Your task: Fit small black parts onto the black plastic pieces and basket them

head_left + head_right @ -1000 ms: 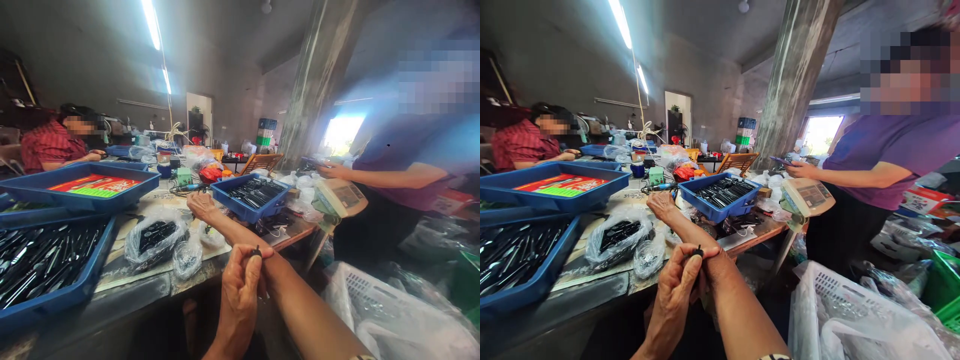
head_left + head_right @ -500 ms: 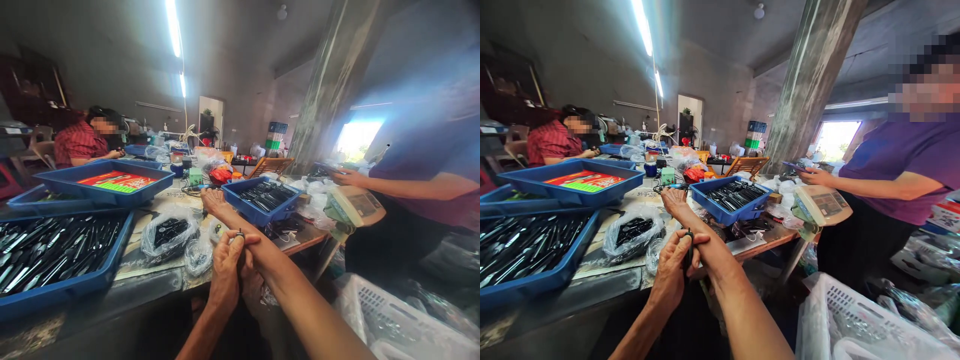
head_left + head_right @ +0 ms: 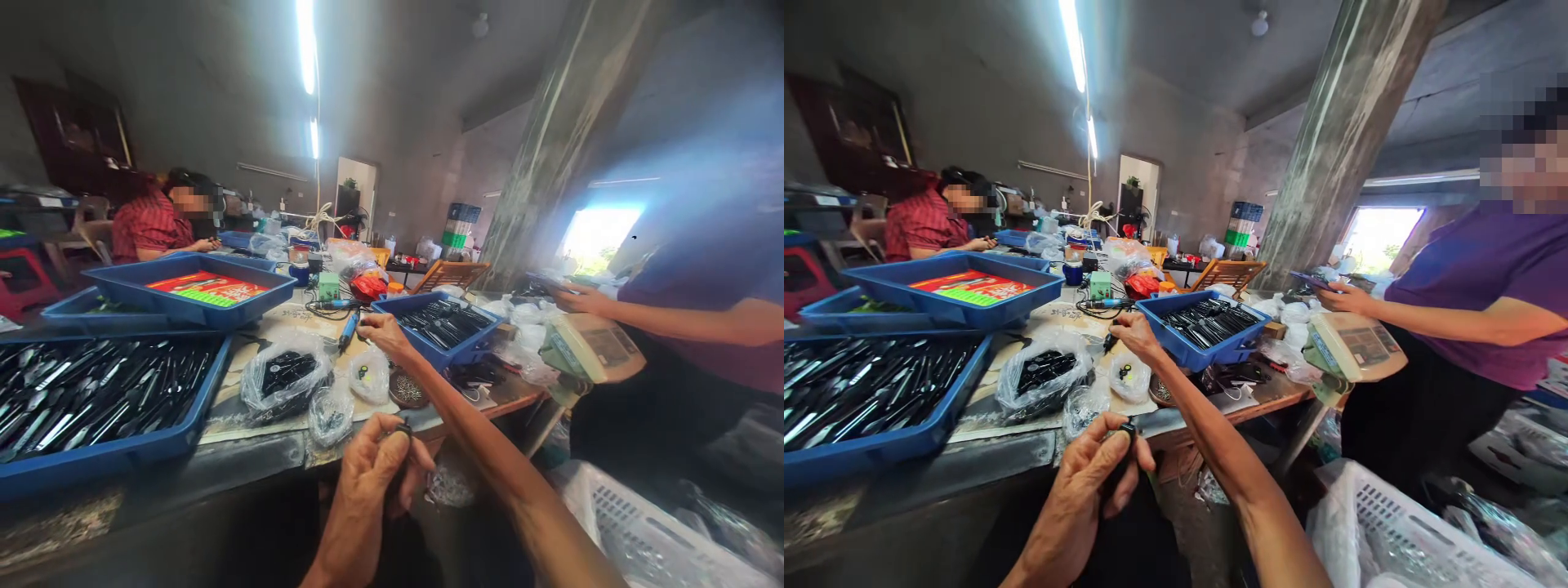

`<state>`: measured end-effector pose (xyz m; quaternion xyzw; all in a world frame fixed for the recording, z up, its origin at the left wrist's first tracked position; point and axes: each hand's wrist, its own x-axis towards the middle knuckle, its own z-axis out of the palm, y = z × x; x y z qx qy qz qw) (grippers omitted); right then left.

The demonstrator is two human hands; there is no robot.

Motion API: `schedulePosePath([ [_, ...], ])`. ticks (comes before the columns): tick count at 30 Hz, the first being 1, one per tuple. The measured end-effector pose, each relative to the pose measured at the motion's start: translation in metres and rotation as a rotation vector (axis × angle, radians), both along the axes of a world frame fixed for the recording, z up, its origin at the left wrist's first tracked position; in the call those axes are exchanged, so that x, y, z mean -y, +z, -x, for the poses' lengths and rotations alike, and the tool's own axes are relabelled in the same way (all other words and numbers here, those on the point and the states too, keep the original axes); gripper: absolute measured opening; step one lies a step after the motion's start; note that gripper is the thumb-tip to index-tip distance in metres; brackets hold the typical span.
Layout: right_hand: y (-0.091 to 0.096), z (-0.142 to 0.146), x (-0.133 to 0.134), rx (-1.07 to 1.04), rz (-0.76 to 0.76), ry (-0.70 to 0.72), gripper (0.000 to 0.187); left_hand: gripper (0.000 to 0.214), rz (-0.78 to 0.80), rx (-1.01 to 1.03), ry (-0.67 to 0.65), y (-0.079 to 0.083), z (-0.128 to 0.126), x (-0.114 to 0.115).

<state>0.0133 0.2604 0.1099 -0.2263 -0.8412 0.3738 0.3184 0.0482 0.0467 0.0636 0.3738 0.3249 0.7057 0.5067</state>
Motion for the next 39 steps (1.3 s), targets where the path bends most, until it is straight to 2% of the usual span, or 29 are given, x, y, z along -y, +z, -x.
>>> schedulePosePath([
  [4, -0.017, -0.044, 0.023, -0.106, 0.217, 0.1, 0.022, 0.02, 0.056, -0.064, 0.117, -0.009, 0.02, 0.006],
  [7, -0.026, -0.071, 0.042, -0.212, 0.479, 0.137, 0.029, 0.018, 0.078, -0.044, 0.153, -0.015, 0.024, 0.007],
  [9, -0.028, -0.084, 0.054, -0.249, 0.583, 0.135, 0.03, 0.019, 0.097, -0.039, 0.161, -0.018, 0.024, 0.006],
  [17, -0.039, -0.103, 0.085, -0.246, 0.556, 0.1, 0.027, 0.021, 0.13, -0.027, 0.149, -0.025, 0.022, 0.002],
  [20, -0.043, -0.106, 0.092, -0.237, 0.594, 0.093, 0.025, 0.02, 0.14, -0.029, 0.15, -0.027, 0.022, 0.001],
  [26, -0.054, -0.111, 0.093, -0.249, 0.669, 0.102, 0.026, 0.02, 0.175, -0.04, 0.157, -0.028, 0.019, -0.001],
  [39, -0.068, -0.113, 0.093, -0.287, 0.688, 0.12, 0.026, 0.021, 0.2, -0.024, 0.166, -0.03, 0.018, -0.002],
])
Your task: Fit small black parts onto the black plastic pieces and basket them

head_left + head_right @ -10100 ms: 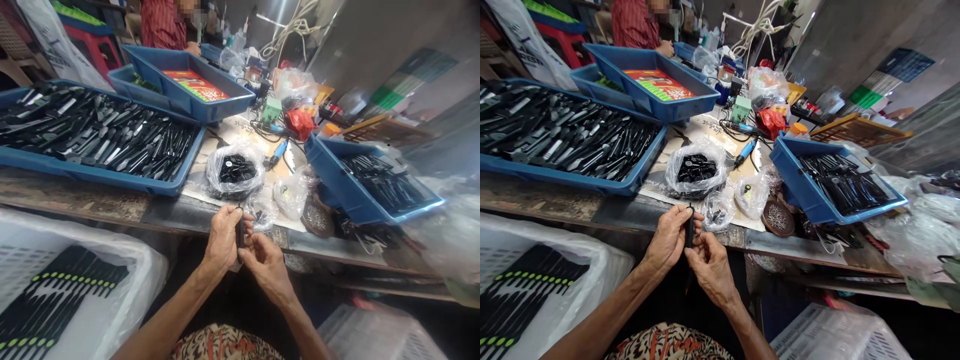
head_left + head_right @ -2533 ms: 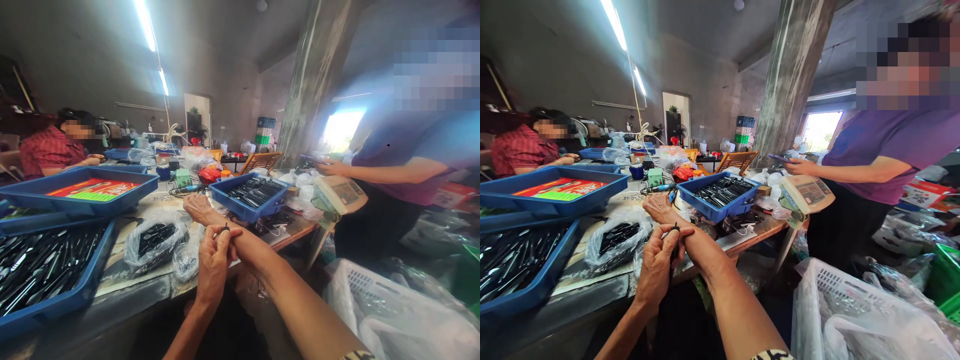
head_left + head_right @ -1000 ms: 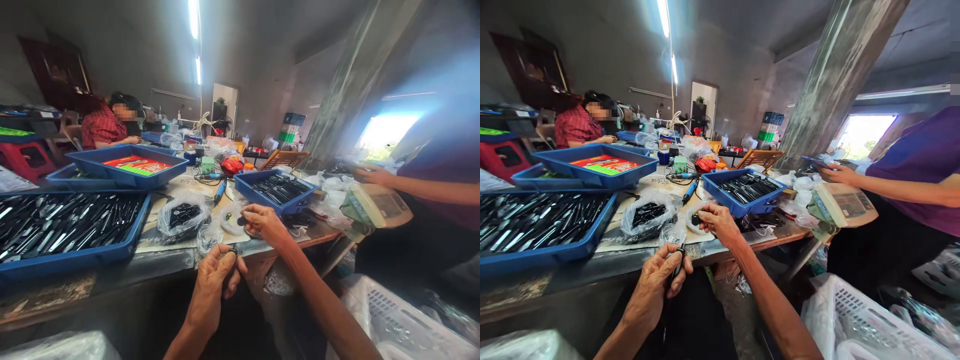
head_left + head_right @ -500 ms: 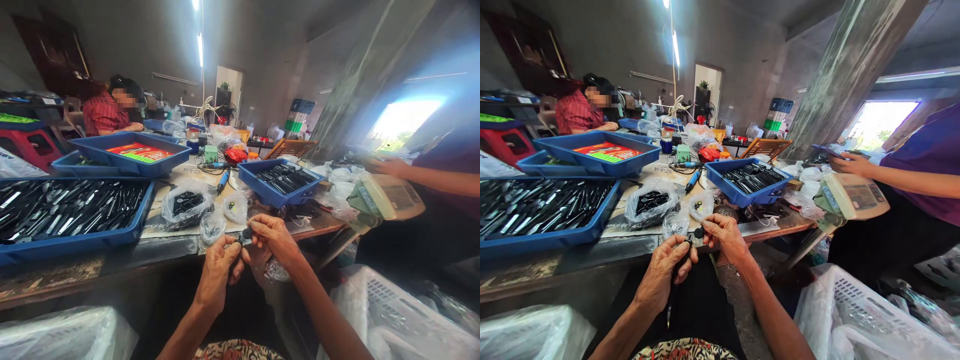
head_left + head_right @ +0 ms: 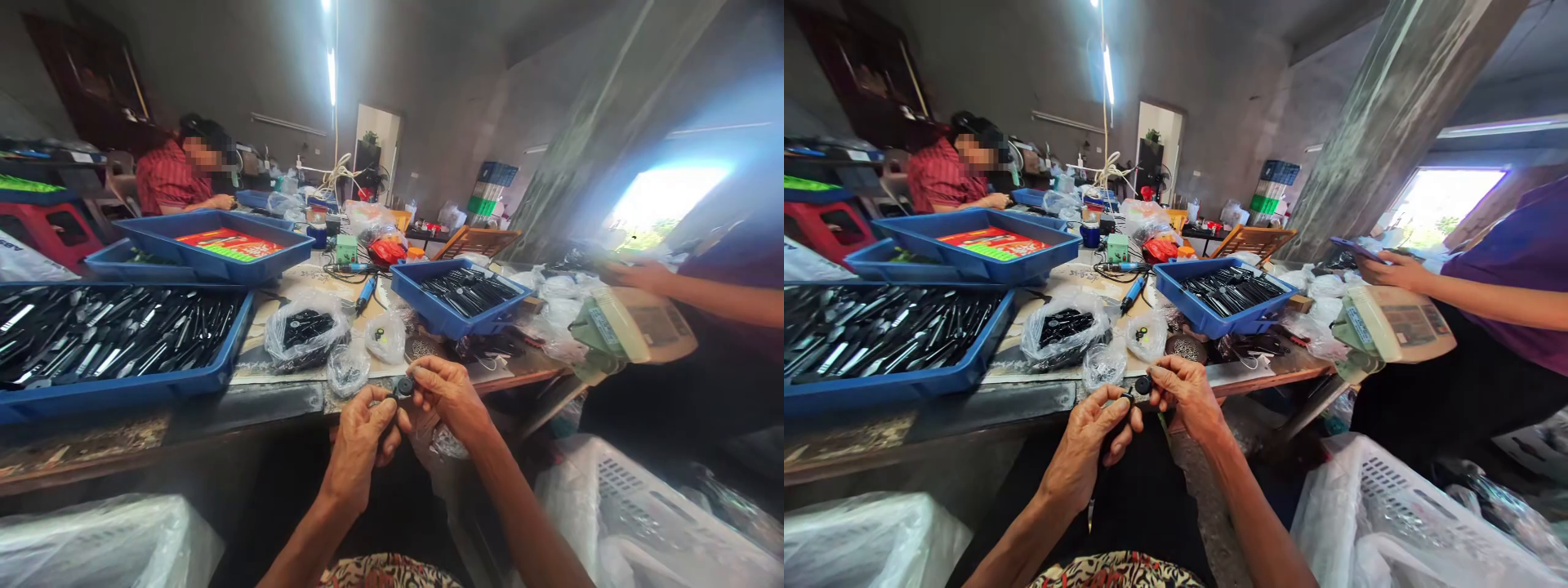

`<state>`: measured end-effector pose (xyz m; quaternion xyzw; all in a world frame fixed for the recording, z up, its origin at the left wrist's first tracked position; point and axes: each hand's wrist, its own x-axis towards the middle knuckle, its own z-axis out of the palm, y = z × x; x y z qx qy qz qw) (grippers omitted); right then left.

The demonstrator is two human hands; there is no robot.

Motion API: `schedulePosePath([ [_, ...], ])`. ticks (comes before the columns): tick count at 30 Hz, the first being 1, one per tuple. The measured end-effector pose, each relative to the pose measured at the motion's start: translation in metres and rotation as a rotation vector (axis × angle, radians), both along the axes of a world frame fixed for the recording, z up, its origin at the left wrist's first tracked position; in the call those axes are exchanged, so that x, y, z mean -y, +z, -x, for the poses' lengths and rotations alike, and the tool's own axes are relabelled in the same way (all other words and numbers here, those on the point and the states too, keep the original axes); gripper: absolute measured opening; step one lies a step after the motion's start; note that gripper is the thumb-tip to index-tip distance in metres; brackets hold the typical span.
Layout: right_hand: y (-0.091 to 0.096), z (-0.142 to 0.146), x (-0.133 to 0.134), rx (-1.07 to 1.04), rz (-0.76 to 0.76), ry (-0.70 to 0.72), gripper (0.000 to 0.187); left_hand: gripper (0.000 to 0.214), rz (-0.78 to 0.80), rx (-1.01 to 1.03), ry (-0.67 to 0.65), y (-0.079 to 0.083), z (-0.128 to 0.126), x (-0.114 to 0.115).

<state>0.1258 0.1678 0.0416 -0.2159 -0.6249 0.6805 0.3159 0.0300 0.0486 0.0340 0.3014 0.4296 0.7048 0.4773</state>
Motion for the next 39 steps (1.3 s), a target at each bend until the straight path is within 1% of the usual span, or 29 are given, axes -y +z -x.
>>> schedulePosePath([
  [8, -0.005, -0.002, -0.001, -0.01, -0.016, -0.011, 0.025, 0.02, 0.005, -0.019, -0.001, -0.003, 0.0, 0.0],
  [15, -0.001, 0.003, 0.002, 0.065, -0.081, -0.14, 0.036, 0.019, -0.007, -0.032, -0.007, -0.005, 0.001, -0.001],
  [22, -0.004, 0.007, 0.009, 0.102, -0.044, -0.168, 0.041, 0.018, 0.015, -0.005, -0.014, -0.009, 0.002, -0.002],
  [30, -0.008, 0.01, 0.012, 0.113, -0.113, -0.193, 0.041, 0.022, 0.016, 0.02, -0.023, -0.016, 0.003, -0.004],
  [34, -0.009, 0.011, 0.012, 0.098, -0.142, -0.185, 0.041, 0.022, 0.023, 0.031, -0.021, -0.018, 0.003, -0.004],
  [39, -0.012, 0.011, 0.014, 0.107, -0.131, -0.19, 0.04, 0.021, 0.029, 0.019, -0.021, -0.02, 0.002, -0.003],
])
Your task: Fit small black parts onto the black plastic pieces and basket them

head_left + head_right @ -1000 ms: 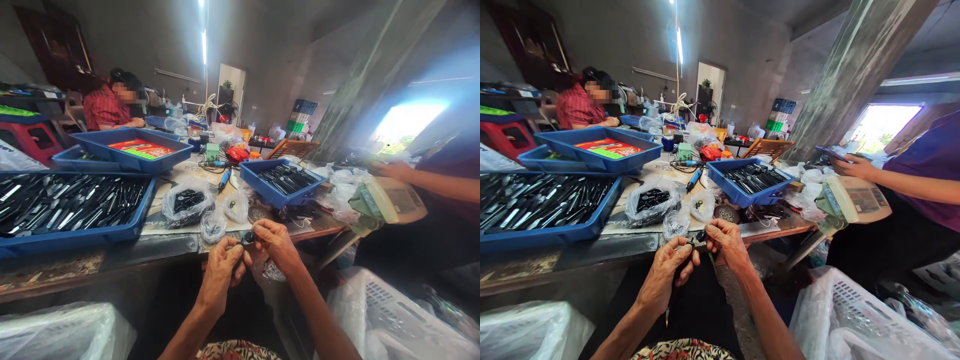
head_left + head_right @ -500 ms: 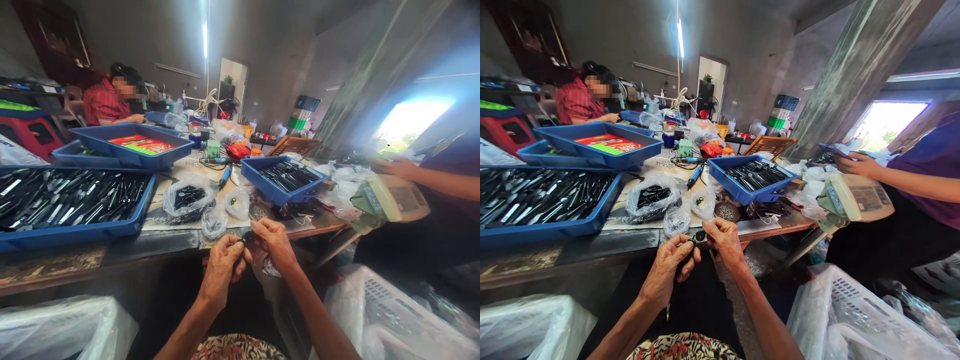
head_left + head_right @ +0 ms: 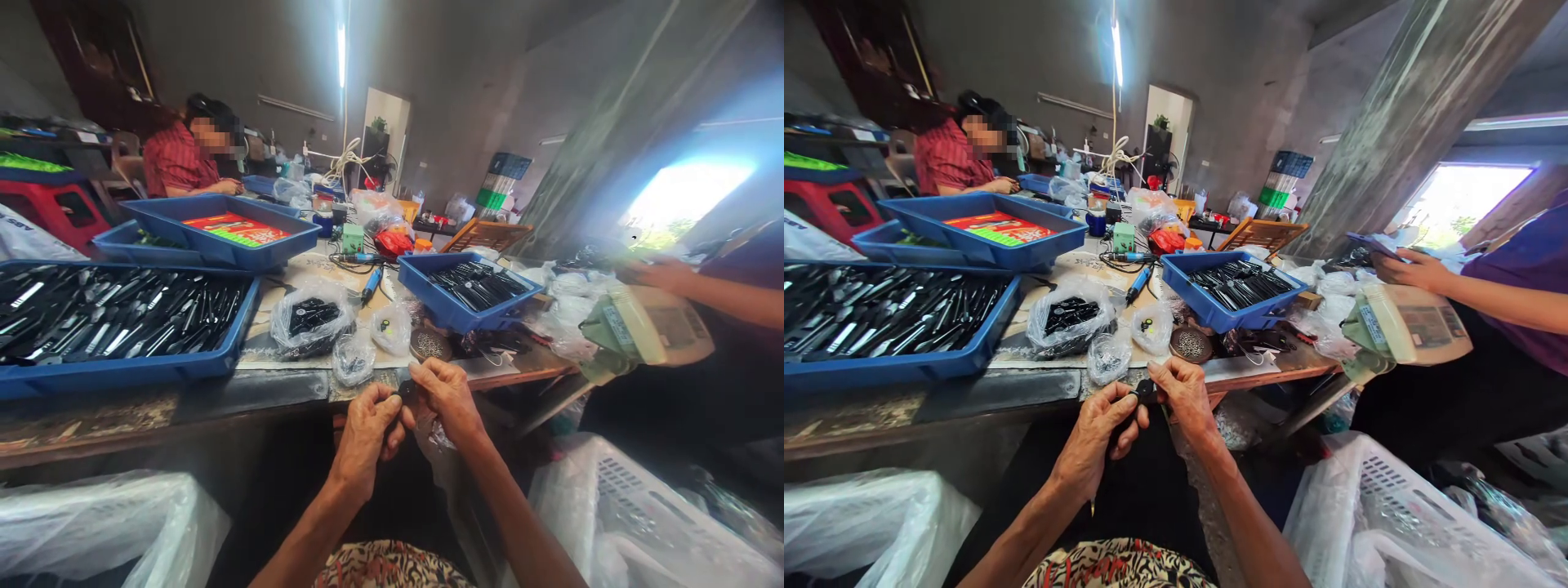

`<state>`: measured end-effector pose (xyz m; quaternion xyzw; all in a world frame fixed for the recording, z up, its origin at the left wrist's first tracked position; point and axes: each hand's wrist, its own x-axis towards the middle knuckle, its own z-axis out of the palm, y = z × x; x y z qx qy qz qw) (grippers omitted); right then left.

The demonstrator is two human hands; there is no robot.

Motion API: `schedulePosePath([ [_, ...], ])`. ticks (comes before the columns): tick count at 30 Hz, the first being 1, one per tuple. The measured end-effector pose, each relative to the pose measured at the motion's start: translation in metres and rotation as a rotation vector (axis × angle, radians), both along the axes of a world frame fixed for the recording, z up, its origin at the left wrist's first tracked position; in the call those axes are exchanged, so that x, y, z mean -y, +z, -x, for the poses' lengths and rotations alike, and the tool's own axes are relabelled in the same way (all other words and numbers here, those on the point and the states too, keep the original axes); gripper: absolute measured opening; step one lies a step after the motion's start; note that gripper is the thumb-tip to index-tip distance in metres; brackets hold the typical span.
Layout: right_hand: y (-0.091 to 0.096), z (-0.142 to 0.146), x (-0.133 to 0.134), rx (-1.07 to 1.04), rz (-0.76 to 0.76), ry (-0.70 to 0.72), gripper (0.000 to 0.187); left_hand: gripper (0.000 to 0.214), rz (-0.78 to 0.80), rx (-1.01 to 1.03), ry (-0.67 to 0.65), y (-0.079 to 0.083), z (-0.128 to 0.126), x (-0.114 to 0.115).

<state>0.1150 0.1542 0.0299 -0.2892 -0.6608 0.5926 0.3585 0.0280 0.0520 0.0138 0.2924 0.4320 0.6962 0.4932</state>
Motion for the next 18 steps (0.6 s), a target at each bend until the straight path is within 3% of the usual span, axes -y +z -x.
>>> schedulePosePath([
  [9, -0.021, -0.005, -0.011, -0.172, 0.154, 0.119, 0.027, 0.022, 0.025, 0.004, 0.017, -0.002, 0.002, 0.001],
  [18, -0.019, -0.007, -0.007, -0.176, 0.215, 0.165, 0.025, 0.019, 0.036, 0.004, 0.019, -0.001, 0.003, 0.002],
])
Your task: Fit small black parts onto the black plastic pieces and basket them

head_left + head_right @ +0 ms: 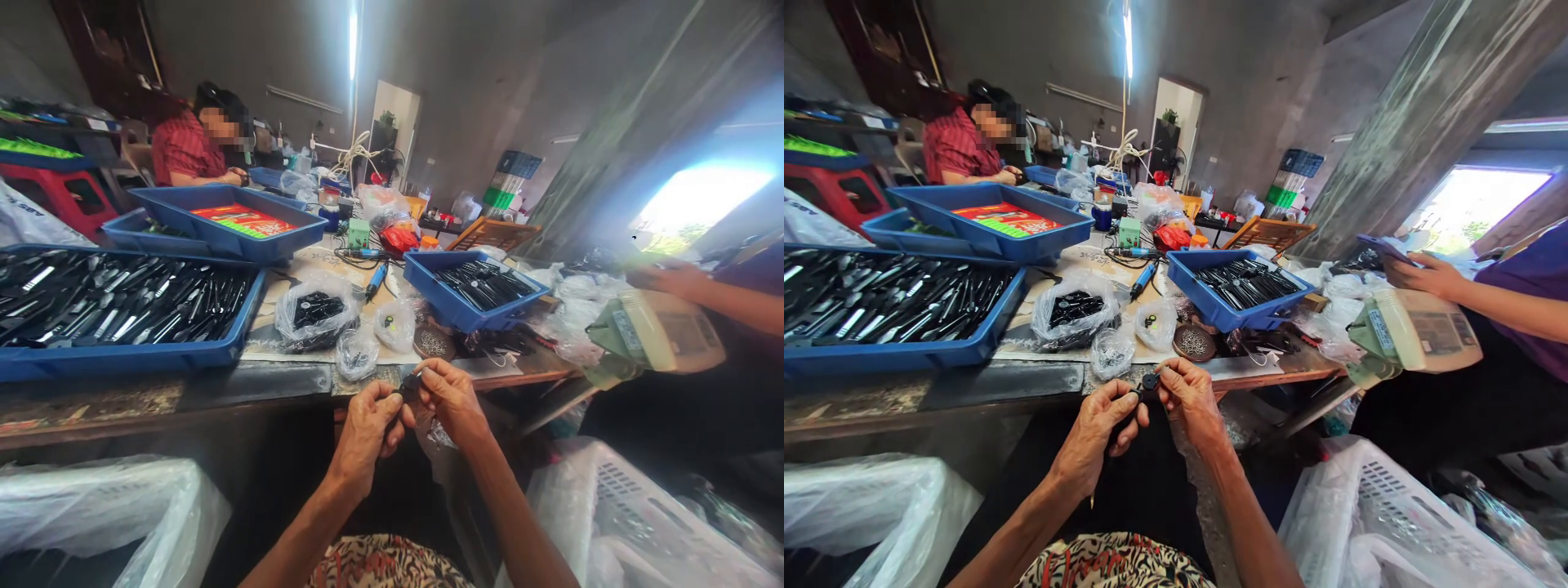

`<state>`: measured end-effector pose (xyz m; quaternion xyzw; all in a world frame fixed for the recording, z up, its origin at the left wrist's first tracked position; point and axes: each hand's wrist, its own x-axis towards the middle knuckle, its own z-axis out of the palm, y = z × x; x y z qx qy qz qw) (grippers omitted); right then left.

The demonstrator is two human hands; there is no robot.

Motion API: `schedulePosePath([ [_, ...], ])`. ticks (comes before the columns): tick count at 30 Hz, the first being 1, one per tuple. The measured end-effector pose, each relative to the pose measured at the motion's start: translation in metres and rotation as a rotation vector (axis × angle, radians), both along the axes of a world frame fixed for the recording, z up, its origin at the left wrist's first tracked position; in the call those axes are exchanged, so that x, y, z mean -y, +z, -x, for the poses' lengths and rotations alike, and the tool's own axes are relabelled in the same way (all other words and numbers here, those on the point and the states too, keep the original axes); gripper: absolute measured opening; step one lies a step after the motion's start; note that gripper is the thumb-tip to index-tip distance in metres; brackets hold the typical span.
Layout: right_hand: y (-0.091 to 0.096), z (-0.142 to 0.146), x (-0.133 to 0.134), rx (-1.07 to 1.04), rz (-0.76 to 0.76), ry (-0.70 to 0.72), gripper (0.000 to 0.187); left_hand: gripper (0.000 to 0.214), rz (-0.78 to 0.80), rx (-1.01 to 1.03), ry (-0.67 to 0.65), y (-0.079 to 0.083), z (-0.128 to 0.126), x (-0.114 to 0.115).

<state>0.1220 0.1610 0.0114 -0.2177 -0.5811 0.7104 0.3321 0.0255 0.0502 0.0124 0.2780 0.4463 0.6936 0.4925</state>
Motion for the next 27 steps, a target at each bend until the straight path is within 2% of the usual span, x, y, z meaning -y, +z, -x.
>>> schedulePosePath([
  [13, -0.005, -0.004, 0.002, 0.075, -0.089, 0.048, 0.024, 0.019, 0.01, 0.006, -0.052, -0.004, 0.0, 0.002],
  [18, -0.009, -0.009, 0.003, 0.091, -0.141, 0.052, 0.02, 0.016, 0.058, -0.062, -0.088, -0.005, 0.001, 0.005],
  [22, -0.013, -0.013, 0.003, 0.05, -0.147, 0.077, 0.019, 0.013, 0.074, -0.298, -0.054, -0.006, 0.002, 0.006],
  [27, -0.012, -0.017, 0.004, 0.048, -0.173, 0.085, 0.019, 0.008, 0.101, -0.915, 0.05, -0.008, 0.003, 0.006],
])
